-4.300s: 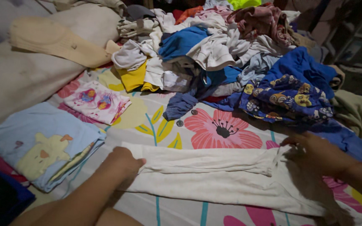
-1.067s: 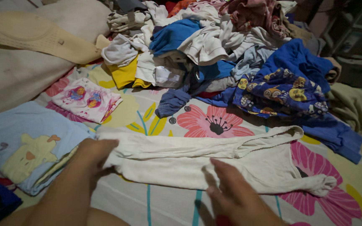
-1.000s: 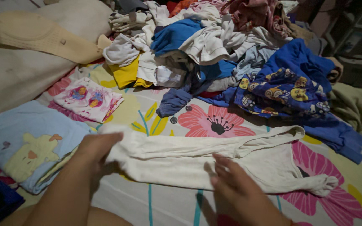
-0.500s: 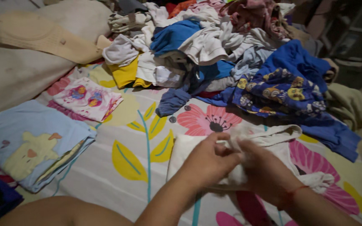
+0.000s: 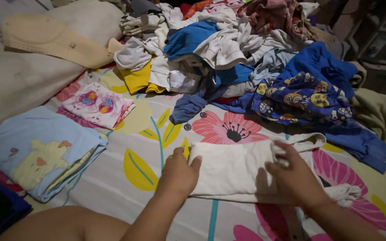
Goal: The person folds several pieces of clothing on a bed, including a white top and a blue patterned garment. They smooth and fold each item by hand, placing the finished folds into a neat stack.
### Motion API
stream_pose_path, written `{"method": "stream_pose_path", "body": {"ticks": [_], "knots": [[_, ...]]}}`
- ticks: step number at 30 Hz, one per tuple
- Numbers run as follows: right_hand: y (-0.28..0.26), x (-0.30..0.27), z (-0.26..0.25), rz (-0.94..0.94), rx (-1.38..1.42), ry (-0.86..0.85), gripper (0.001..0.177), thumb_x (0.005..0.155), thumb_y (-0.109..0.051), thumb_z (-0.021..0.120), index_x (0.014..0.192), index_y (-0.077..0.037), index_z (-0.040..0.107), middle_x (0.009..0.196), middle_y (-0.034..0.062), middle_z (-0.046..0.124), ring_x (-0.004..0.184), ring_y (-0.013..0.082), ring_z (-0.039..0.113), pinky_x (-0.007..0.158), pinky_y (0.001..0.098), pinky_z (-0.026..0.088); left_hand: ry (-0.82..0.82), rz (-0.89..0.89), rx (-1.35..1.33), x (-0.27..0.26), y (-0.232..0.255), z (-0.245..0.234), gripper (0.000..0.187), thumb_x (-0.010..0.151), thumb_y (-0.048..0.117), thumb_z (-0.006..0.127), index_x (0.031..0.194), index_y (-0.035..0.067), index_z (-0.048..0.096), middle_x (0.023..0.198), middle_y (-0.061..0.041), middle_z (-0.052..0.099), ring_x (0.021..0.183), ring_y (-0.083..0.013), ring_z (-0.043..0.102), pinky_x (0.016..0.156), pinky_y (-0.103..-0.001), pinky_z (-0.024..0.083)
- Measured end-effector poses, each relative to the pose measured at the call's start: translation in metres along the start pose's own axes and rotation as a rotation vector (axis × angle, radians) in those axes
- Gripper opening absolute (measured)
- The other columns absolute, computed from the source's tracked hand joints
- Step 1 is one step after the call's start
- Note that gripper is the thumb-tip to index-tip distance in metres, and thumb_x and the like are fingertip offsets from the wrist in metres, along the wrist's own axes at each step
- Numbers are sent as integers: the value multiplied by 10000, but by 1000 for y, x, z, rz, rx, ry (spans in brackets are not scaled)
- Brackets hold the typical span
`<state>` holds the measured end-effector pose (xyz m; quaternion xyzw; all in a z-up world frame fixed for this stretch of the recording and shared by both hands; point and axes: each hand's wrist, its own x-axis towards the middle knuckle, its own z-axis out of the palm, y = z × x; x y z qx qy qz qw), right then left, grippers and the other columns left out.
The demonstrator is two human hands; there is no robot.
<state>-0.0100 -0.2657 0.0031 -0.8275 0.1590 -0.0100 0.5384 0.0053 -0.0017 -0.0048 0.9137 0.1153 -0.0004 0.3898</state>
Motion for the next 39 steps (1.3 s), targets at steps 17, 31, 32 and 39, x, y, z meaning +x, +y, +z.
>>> {"method": "stream_pose_path", "body": {"ticks": [17,31,32,39], "knots": [[7,-46,88,-854,156,-576,1022,810,24,752,1645,-42,167,1636,201,301,1518,301,238,1179,415,208,-113,-23,-736,12,22,-36,371,760,250,685,996,-28,757,854,-149,767,708,-227,718,653,-361,565],[87,17,96,-119,814,-549,411,958,-184,655,1333,-40,574,1185,129,654,1033,218,650,881,377,547,-20,169,-718,-31,133,42,449,766,319,799,1103,69,640,958,-91,767,806,-183,737,748,-317,571],[98,24,96,-116,1011,-575,396,976,-209,645,1335,-60,571,1182,114,647,1038,211,644,892,372,542,-31,186,-705,-38,145,52,461,773,327,804,1109,66,625,967,-91,761,819,-187,734,756,-323,572],[68,6,62,129,1795,-797,401,973,-344,573,1310,-126,570,1172,82,639,1053,223,635,934,379,522,40,473,-594,-54,140,86,386,869,273,758,1190,83,659,1144,-155,729,1072,-304,692,925,-407,544]]}}
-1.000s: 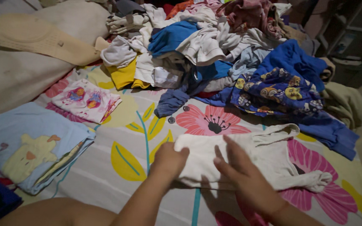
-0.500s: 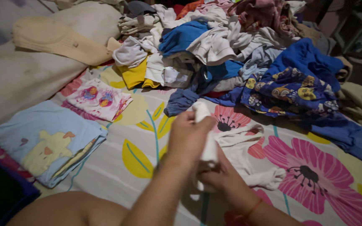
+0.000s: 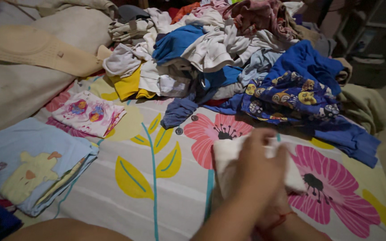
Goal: The person folds several pieces of clothing on a bed, including a white top and a blue patterned garment. They smooth and fold each item by hand, placing the finished folds into a neat stack.
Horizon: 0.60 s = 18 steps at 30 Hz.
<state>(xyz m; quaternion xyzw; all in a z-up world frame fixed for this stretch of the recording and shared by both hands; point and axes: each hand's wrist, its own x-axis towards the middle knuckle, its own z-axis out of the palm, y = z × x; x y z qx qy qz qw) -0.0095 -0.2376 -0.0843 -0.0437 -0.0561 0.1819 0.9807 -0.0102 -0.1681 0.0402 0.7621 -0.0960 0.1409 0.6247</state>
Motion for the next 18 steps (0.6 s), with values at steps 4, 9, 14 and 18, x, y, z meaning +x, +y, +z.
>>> {"method": "stream_pose_path", "body": {"ticks": [4,9,14,18], "knots": [[24,-3,83,-69,-283,574,504,848,-215,455,1320,-91,582,1297,91,677,1152,266,651,993,466,487,239,-177,336,-3,-28,-43,422,838,306,725,1187,84,643,1178,-264,639,1100,-436,614,933,-501,484],[30,-1,91,-100,-142,581,579,821,-121,418,1373,-44,576,1397,127,661,1267,281,626,1107,451,432,-69,-745,389,-10,-32,-78,512,908,497,562,1258,132,644,1147,-203,718,1123,-407,676,970,-503,523],[32,-7,83,-3,-122,550,557,835,-123,468,1378,-66,578,1375,87,669,1245,255,630,1090,444,446,-101,-883,-10,-8,-43,-82,547,931,494,624,1293,88,684,1132,-197,745,1051,-369,715,905,-457,557],[32,-8,86,104,-82,550,549,833,-139,490,1368,-36,563,1320,124,678,1207,284,635,1059,474,453,-32,-925,-700,-8,-56,-80,484,895,267,709,1344,127,598,1167,-153,745,999,-301,742,853,-438,600]]}}
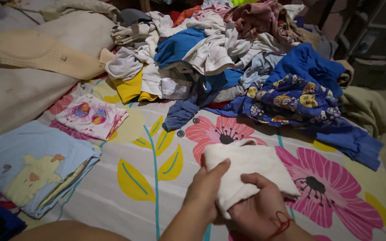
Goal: The person folds several pieces of clothing on a bed, including a white top and a blue patterned garment. They smooth and fold each item by hand, placing the finished folds into a neat stack.
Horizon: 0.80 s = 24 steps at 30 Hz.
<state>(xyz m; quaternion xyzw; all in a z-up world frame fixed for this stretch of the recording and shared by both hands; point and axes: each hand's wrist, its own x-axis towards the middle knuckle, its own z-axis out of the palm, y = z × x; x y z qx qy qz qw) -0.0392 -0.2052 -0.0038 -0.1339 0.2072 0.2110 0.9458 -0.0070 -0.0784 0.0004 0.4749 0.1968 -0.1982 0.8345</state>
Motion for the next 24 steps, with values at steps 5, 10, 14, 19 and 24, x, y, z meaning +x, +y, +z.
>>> {"method": "stream_pose_path", "body": {"ticks": [5,10,14,19,24], "knots": [[-2,-8,6,159,-73,63,546,802,-147,510,1329,-12,555,1256,176,675,1149,336,642,1030,491,470,-13,-15,-110,8,-8,-6,524,869,188,708,1372,142,568,1203,-142,727,1029,-288,733,873,-423,603],[-28,-19,-2,176,-357,-50,512,826,-89,543,1319,42,593,1263,231,675,1162,349,651,1025,468,470,74,9,-4,13,5,-11,466,889,223,711,1289,-11,661,1102,-193,770,913,-313,765,779,-437,612],[-81,-43,5,241,-819,-146,459,920,-163,548,1308,80,577,1258,271,672,1186,381,662,1030,493,500,90,231,411,7,43,-8,401,847,233,707,1178,7,725,972,-177,798,787,-275,770,706,-424,610],[-88,-49,73,150,-963,-101,490,1003,-337,503,1343,9,572,1293,231,692,1176,358,680,990,478,541,245,439,1068,-23,84,27,354,839,304,706,1045,23,765,987,-219,781,882,-331,765,774,-446,588],[-52,-37,110,253,-801,-383,481,1036,-389,517,1333,-20,597,1305,190,715,1142,305,708,932,450,577,33,442,1178,-62,79,64,383,747,219,689,1108,107,752,1037,-186,761,982,-348,745,832,-436,566]]}}
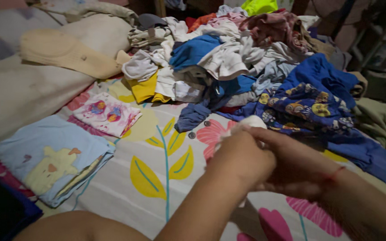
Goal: The person folds several pieces of clothing on a bed, including a white top and a blue patterned garment. They smooth and fold each item by hand, placing the finished folds into a neat stack.
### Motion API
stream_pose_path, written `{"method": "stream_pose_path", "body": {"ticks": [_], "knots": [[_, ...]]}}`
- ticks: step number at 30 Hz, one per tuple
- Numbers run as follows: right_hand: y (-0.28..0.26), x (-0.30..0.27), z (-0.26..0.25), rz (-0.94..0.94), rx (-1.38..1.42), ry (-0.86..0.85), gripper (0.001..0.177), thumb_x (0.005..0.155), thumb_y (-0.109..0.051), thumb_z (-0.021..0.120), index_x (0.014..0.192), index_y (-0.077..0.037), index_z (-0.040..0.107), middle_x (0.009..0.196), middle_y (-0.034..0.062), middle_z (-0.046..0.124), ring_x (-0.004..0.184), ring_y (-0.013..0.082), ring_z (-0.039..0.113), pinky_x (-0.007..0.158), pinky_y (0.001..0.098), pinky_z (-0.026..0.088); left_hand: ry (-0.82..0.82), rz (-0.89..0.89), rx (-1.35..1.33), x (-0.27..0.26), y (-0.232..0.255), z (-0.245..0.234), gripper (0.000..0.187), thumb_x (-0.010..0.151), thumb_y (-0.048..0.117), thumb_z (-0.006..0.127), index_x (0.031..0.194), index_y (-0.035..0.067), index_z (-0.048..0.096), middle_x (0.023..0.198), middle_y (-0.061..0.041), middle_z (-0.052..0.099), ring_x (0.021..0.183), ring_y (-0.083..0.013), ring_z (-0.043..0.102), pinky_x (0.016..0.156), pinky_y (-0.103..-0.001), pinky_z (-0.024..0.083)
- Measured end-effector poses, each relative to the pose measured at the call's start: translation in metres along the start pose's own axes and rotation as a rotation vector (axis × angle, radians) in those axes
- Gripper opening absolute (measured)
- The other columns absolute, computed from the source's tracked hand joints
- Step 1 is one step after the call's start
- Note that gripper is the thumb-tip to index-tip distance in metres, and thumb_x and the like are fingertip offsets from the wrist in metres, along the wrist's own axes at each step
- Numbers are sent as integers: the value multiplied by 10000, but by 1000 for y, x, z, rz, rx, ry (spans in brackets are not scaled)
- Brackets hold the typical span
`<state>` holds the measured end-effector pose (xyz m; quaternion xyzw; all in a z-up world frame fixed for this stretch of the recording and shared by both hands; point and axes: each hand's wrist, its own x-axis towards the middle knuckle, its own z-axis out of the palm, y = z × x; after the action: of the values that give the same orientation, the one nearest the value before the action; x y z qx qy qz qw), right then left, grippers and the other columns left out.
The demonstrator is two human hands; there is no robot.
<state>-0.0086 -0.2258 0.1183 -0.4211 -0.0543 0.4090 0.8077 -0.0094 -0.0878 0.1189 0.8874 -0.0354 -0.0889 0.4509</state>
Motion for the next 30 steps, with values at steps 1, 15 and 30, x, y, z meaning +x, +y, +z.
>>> {"method": "stream_pose_path", "body": {"ticks": [1,15,30], "knots": [[0,7,4,9,-26,161,490,999,-373,512,1307,-9,622,1256,188,734,1090,287,714,902,434,574,-40,11,34,-3,1,-1,382,754,221,684,1107,106,773,1041,-183,759,992,-347,742,854,-425,554],[-41,70,53,-79,22,42,454,967,-194,493,1344,51,555,1327,249,653,1205,365,650,1012,471,477,39,-680,-1649,-16,-98,-87,762,906,646,454,1391,78,608,1310,-196,657,1122,-412,596,931,-577,457],[-31,275,63,158,-159,-57,399,988,-185,498,1325,25,536,1242,198,682,1081,325,692,1014,514,540,283,-110,-1544,126,-288,-251,506,917,21,474,1371,242,495,1288,-170,652,1210,-423,642,1039,-709,477]]}}
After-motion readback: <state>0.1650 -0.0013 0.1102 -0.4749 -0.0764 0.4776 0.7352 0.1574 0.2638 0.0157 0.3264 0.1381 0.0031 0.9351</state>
